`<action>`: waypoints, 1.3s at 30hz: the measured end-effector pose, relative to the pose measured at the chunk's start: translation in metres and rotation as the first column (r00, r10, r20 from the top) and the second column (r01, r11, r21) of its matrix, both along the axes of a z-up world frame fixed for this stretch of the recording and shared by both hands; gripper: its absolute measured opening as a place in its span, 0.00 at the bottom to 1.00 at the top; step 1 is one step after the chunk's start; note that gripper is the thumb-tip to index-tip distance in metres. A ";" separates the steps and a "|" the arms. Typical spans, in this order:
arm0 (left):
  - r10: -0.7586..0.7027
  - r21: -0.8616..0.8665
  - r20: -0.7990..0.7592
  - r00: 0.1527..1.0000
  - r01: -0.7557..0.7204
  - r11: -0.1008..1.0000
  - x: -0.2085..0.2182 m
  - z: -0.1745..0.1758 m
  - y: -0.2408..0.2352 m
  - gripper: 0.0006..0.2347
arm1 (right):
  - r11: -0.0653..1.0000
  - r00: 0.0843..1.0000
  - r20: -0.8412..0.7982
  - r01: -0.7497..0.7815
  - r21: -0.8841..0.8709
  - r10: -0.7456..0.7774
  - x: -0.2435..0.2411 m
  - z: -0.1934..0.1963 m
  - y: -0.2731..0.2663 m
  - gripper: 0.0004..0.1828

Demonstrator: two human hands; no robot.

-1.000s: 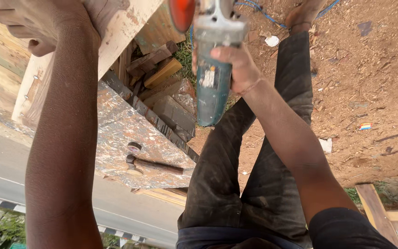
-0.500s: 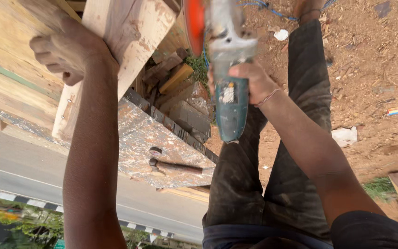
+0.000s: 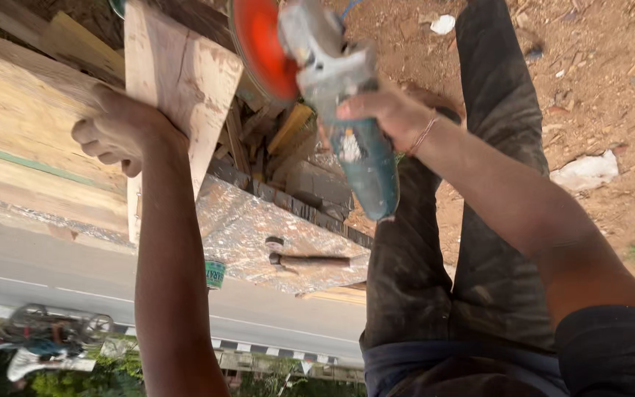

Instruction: The person uses an angle grinder with a sanding disc to smooth the surface of a large wooden plank resting on a workbench. They move the tool back and forth along the wood, occasionally repositioning their hands to maintain control.

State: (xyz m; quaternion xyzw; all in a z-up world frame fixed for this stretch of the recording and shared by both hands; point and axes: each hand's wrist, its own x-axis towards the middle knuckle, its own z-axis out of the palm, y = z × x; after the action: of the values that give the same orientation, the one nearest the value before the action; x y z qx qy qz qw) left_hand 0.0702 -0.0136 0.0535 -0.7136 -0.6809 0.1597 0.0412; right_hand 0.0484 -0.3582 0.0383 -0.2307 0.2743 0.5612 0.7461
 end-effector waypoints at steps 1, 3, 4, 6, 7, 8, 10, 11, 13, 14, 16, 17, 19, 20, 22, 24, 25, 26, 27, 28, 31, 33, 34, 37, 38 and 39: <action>-0.012 0.012 0.046 0.999 0.011 1.000 0.007 -0.007 0.004 0.25 | 1.000 1.000 0.025 0.013 0.013 -0.013 0.007 -0.001 0.004 0.42; 0.039 -0.013 0.056 0.998 -0.038 0.999 0.019 -0.017 0.011 0.24 | 0.999 0.999 -0.012 -0.031 0.008 0.031 0.022 -0.010 0.015 0.42; 0.064 -0.023 0.053 0.997 -0.063 0.998 0.023 -0.020 0.016 0.23 | 0.996 0.993 -0.074 -0.088 -0.008 0.087 0.029 -0.021 0.020 0.40; 0.023 -0.001 0.030 0.999 -0.023 1.000 0.005 -0.014 0.014 0.25 | 0.984 0.974 -0.168 -0.166 -0.064 0.153 0.021 -0.038 0.018 0.37; -0.005 0.006 0.033 0.999 0.005 1.000 0.005 -0.014 0.012 0.26 | 0.979 0.976 -0.159 -0.169 -0.112 0.151 0.024 -0.053 0.016 0.35; 0.000 -0.002 0.030 1.000 0.000 1.000 0.004 -0.010 0.010 0.26 | 0.972 0.978 -0.149 -0.173 -0.161 0.149 0.022 -0.059 0.016 0.34; 0.030 -0.011 0.069 0.997 -0.030 0.999 0.012 -0.008 0.003 0.27 | 0.967 0.979 -0.142 -0.174 -0.188 0.148 0.038 -0.072 0.009 0.32; 0.048 -0.013 0.065 0.997 -0.047 0.999 0.024 -0.011 0.005 0.26 | 0.965 0.982 -0.132 -0.163 -0.204 0.138 0.049 -0.079 0.010 0.32; 0.103 -0.012 0.024 0.994 -0.103 0.995 0.027 -0.015 0.008 0.26 | 0.967 0.973 -0.178 -0.178 -0.181 0.146 0.062 -0.082 0.007 0.33; 0.056 -0.013 0.072 0.996 -0.056 0.998 0.022 -0.019 0.012 0.28 | 0.966 0.963 -0.217 -0.198 -0.166 0.160 0.065 -0.081 0.004 0.33; -0.011 0.008 0.146 0.989 0.010 1.000 0.000 -0.011 0.013 0.30 | 0.981 0.943 -0.274 -0.173 0.085 0.190 0.076 -0.071 -0.004 0.34; 0.005 0.005 0.177 0.984 -0.006 1.000 0.005 -0.016 0.019 0.31 | 0.970 0.945 -0.267 -0.139 0.201 0.191 0.098 -0.075 0.000 0.34; 0.033 -0.006 0.231 0.972 -0.032 0.999 0.012 -0.018 0.021 0.31 | 0.938 0.902 -0.347 -0.146 0.313 0.256 0.134 -0.075 0.012 0.34; 0.036 -0.010 0.238 0.971 -0.035 0.999 0.018 -0.024 0.026 0.31 | 0.920 0.876 -0.388 -0.142 0.364 0.288 0.152 -0.079 0.020 0.34; 0.061 -0.020 0.221 0.973 -0.058 0.998 0.011 -0.030 0.028 0.31 | 0.877 0.874 -0.346 -0.164 0.452 0.341 0.176 -0.087 0.036 0.32; 0.022 0.006 0.322 0.946 -0.026 1.000 -0.001 -0.031 0.030 0.31 | 0.829 0.840 -0.339 -0.210 0.518 0.424 0.191 -0.097 0.050 0.32; 0.000 0.015 0.374 0.928 -0.006 1.000 -0.005 -0.032 0.030 0.32 | 0.807 0.807 -0.345 -0.251 0.534 0.479 0.198 -0.104 0.054 0.32; 0.007 0.012 0.329 0.944 -0.011 1.000 -0.008 -0.031 0.031 0.31 | 0.783 0.772 -0.349 -0.290 0.551 0.531 0.203 -0.110 0.056 0.32; 0.007 0.009 0.293 0.956 -0.011 1.000 -0.006 -0.033 0.035 0.31 | 0.783 0.767 -0.340 -0.319 0.534 0.544 0.206 -0.116 0.061 0.32; 0.008 0.006 0.256 0.967 -0.010 1.000 -0.005 -0.034 0.039 0.30 | 0.782 0.762 -0.330 -0.348 0.517 0.557 0.208 -0.122 0.064 0.32; 0.035 0.003 0.240 0.970 -0.037 0.999 -0.006 -0.033 0.034 0.31 | 0.761 0.708 -0.373 -0.358 0.542 0.599 0.206 -0.127 0.057 0.32; 0.023 -0.009 0.280 0.960 -0.021 1.000 -0.005 -0.033 0.033 0.30 | 0.754 0.705 -0.373 -0.353 0.554 0.604 0.200 -0.128 0.052 0.31; 0.013 -0.013 0.301 0.954 -0.010 1.000 -0.004 -0.035 0.035 0.30 | 0.757 0.723 -0.350 -0.360 0.546 0.596 0.197 -0.128 0.048 0.31; 0.006 0.027 0.277 0.961 -0.014 1.000 -0.013 -0.036 0.034 0.30 | 0.737 0.666 -0.409 -0.327 0.592 0.624 0.186 -0.127 0.032 0.31; 0.012 0.023 0.295 0.955 -0.020 1.000 -0.016 -0.035 0.032 0.30 | 0.731 0.629 -0.447 -0.305 0.610 0.636 0.182 -0.127 0.024 0.32; 0.016 0.020 0.321 0.947 -0.023 1.000 -0.016 -0.037 0.032 0.30 | 0.738 0.631 -0.449 -0.315 0.597 0.633 0.179 -0.127 0.017 0.32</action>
State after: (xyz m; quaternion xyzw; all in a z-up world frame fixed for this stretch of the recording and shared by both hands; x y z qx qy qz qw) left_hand 0.0540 0.0188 0.0166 -0.7228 -0.6873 0.0337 -0.0633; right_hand 0.2277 -0.3416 -0.0891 0.0893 0.2902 0.8340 0.4608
